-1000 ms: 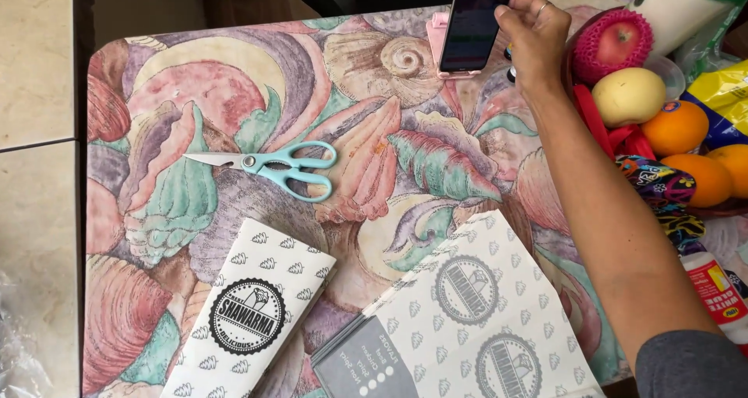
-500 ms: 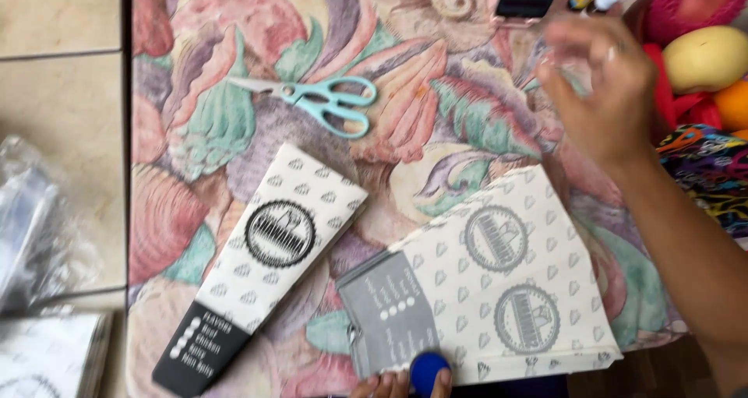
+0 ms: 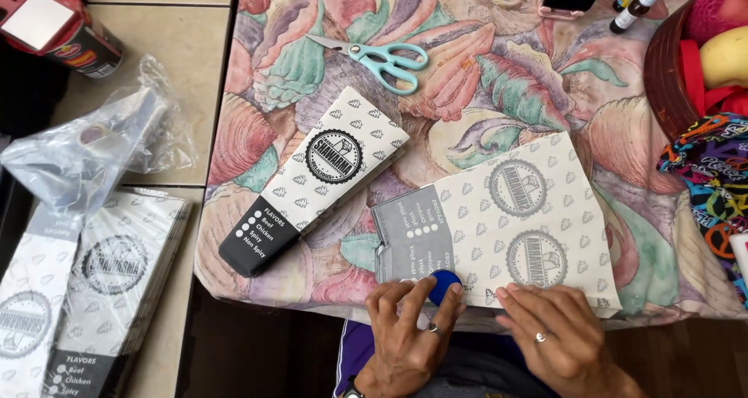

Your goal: A person is manually folding and gluing paper wraps to create food sleeves on a table.

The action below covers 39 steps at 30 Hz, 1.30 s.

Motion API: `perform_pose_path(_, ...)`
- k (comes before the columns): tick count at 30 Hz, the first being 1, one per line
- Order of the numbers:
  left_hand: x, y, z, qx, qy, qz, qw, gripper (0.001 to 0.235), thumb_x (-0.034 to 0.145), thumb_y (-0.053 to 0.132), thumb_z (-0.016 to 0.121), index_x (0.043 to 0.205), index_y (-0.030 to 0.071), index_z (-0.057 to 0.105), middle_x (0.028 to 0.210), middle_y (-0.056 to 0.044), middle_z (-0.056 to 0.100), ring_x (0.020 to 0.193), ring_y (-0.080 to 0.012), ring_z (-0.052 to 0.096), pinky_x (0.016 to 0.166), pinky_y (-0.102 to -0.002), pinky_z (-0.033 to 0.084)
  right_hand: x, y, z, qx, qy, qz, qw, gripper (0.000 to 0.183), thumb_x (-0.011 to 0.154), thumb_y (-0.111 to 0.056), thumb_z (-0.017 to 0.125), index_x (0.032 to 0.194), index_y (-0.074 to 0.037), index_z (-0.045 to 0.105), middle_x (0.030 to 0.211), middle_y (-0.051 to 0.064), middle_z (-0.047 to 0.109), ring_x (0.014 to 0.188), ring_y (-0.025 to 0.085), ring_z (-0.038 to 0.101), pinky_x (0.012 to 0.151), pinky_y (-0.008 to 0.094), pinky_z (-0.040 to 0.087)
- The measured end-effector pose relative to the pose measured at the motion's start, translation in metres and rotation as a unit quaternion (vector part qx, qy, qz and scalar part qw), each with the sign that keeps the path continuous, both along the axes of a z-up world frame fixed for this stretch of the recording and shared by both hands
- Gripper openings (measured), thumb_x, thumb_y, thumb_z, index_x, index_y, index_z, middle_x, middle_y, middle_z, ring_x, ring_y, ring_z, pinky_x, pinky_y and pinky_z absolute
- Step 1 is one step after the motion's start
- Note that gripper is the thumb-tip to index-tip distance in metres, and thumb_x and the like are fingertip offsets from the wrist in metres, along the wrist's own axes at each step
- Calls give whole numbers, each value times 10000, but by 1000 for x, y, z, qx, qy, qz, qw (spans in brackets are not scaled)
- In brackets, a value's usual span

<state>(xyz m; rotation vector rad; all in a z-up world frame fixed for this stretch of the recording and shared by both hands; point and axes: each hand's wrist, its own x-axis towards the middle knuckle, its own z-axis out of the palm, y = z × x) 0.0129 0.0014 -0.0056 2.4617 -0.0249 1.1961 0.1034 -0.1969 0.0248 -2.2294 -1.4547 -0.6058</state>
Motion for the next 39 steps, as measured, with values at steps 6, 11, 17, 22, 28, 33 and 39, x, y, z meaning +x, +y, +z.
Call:
perform_pose_path(6,8,-26,-2,-59,0,-173,983,198,1024,-52,726,1144,-167,620,1314,-340,606,1130,-531,673,768,-536,559,-5,-1,-17,34,-37,-23,999,180,910,-93,771,1076,-21,768,1080,86,754,890,222,706,827,388,499)
perform_pose_path(11,-5,26,-7,-53,-11,-145,988,302,938,-67,811,1166,-167,641,1333,-304,614,1135,-509,684,868,-522,655,0,-7,-22,41,-21,-23,999,181,880,-53,825,1057,-67,786,1085,37,764,879,175,703,860,345,451)
perform_pose_path(17,-18,54,-7,-94,19,-80,992,400,885,-63,811,1243,-82,634,1296,-246,656,1157,-463,664,965,-483,678,-5,-9,-26,51,-1,-32,998,219,861,-41,843,1072,-57,786,1115,36,754,918,183,688,870,362,452)
perform_pose_path(22,-3,9,16,-125,-19,-182,975,318,923,-43,788,1181,-142,631,1240,-270,657,1113,-481,673,976,-507,648,-8,-3,-15,41,-8,-42,998,211,864,-82,835,1065,-51,779,1105,37,748,901,186,682,877,373,461)
perform_pose_path(28,-7,56,-8,-117,9,-143,983,182,961,-33,650,1142,-45,666,1265,-225,657,1130,-417,672,982,-466,615,-6,-6,-18,24,-10,-49,998,246,857,-168,845,1079,-88,775,1113,1,747,930,161,692,904,384,431)
perform_pose_path(33,-2,88,-40,-184,203,-25,961,297,986,3,527,1281,19,558,1442,-176,568,1404,-346,530,1136,-415,477,1,0,-10,39,5,-21,999,225,916,-236,754,1069,-70,753,980,33,764,763,157,670,836,375,438)
perform_pose_path(39,7,73,18,-62,23,-93,993,91,990,-69,540,1054,-64,605,1198,-266,640,1158,-444,652,980,-552,518,0,3,10,11,31,-30,999,143,944,-149,707,1064,-86,753,1006,8,753,851,161,697,946,428,435)
